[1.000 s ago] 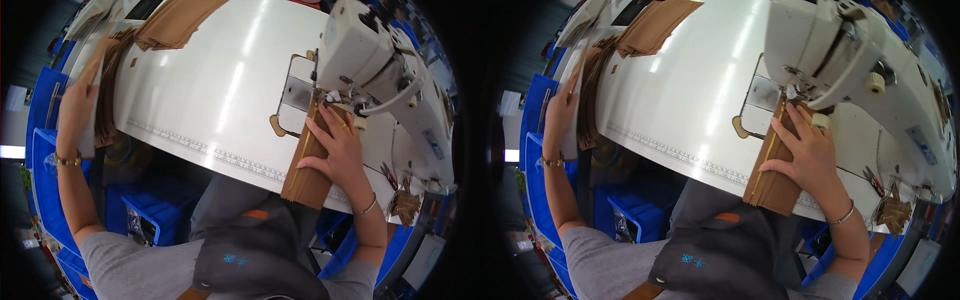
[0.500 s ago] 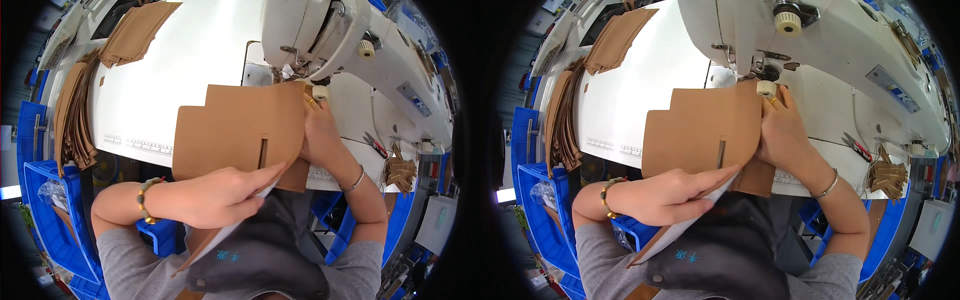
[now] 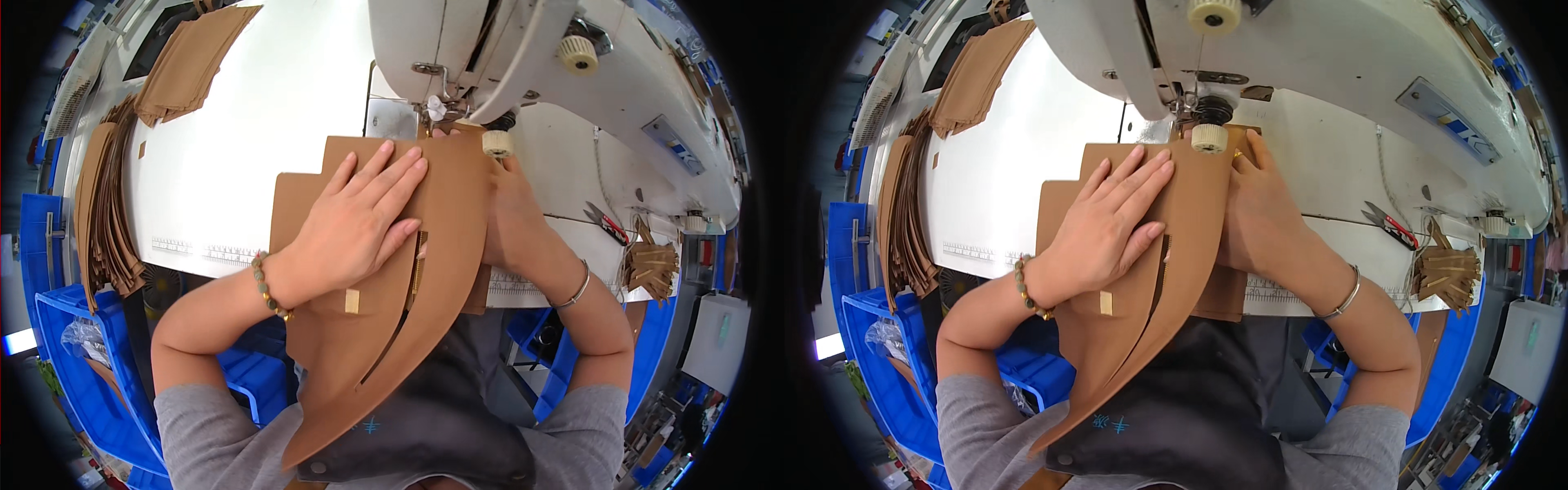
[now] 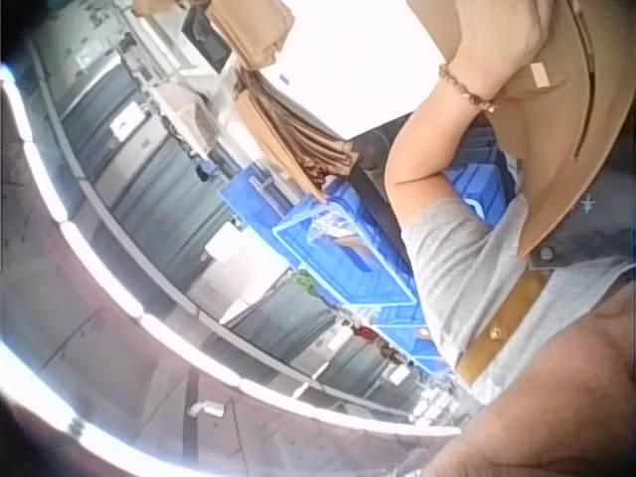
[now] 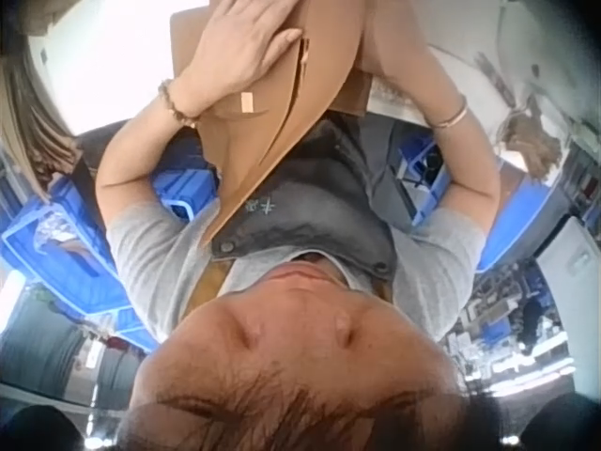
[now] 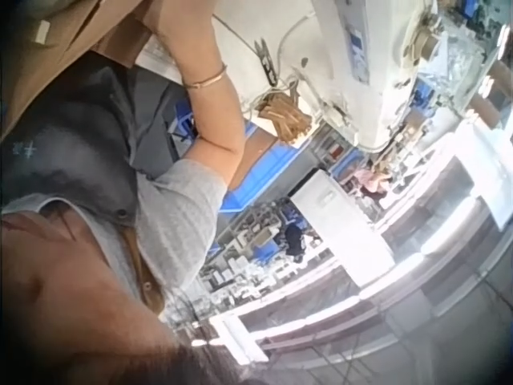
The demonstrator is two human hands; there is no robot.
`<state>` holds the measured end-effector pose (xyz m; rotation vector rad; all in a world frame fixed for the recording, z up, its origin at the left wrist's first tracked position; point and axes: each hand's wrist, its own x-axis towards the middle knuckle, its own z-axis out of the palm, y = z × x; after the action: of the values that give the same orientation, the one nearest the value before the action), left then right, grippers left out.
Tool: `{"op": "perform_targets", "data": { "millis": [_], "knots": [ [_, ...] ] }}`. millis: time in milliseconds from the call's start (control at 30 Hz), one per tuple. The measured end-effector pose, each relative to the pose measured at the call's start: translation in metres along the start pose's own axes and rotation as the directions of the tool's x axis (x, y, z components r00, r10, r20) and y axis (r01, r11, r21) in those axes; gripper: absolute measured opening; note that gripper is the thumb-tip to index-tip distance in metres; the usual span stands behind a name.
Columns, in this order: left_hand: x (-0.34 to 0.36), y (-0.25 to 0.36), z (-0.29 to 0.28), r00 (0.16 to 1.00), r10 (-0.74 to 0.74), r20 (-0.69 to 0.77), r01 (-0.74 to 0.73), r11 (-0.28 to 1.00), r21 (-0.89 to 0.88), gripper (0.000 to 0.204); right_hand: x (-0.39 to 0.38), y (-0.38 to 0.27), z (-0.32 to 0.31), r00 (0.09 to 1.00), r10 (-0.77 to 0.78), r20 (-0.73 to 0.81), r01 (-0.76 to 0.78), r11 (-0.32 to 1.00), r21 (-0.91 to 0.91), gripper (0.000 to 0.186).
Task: Sewing a zipper onto a leather panel using an industrial sewing machine.
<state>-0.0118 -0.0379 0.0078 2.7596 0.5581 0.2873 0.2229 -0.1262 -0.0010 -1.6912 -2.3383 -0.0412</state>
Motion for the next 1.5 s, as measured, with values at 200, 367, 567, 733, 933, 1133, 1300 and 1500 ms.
{"op": "perform_targets", "data": {
  "millis": [200,367,567,733,933,1133,1300,1500],
  "knots": [
    [0.018,-0.009,0.001,0.997,0.053,-0.060,-0.050,0.997,0.053,0.057,0.002,-0.002,-0.001,0.998,-0.014,-0.064,0.019,0.996,0.085,0.067],
    [0.021,-0.009,0.002,0.991,0.043,-0.130,-0.038,0.998,0.040,0.054,0.002,-0.002,-0.002,0.999,0.004,-0.046,0.001,0.994,0.109,0.067],
    [0.027,-0.013,0.003,0.988,0.066,-0.142,-0.062,0.997,0.035,0.052,0.003,-0.002,-0.002,0.999,-0.005,-0.043,0.009,0.994,0.108,0.066],
    [0.032,-0.021,0.003,0.987,0.062,-0.149,-0.062,0.998,0.003,0.045,0.002,-0.001,-0.004,0.999,0.005,-0.035,-0.001,0.992,0.123,0.065],
    [0.051,-0.039,0.007,0.957,0.089,-0.277,-0.083,0.996,0.032,0.034,0.002,-0.002,-0.005,0.999,-0.005,-0.041,0.009,0.994,0.112,0.062],
    [0.077,-0.058,0.003,0.966,0.048,-0.254,-0.032,0.997,0.067,0.032,0.001,-0.002,-0.006,0.998,-0.013,-0.057,0.022,0.986,0.165,0.069],
    [0.084,-0.065,0.002,0.965,0.065,-0.255,-0.052,0.997,0.059,0.030,0.003,-0.003,-0.006,0.998,-0.018,-0.066,0.027,0.989,0.148,0.074],
    [0.062,-0.048,-0.010,0.955,0.116,-0.272,-0.071,0.983,0.170,0.029,0.003,-0.002,-0.008,0.999,0.005,-0.033,0.001,0.985,0.174,0.069]
  ]
}}
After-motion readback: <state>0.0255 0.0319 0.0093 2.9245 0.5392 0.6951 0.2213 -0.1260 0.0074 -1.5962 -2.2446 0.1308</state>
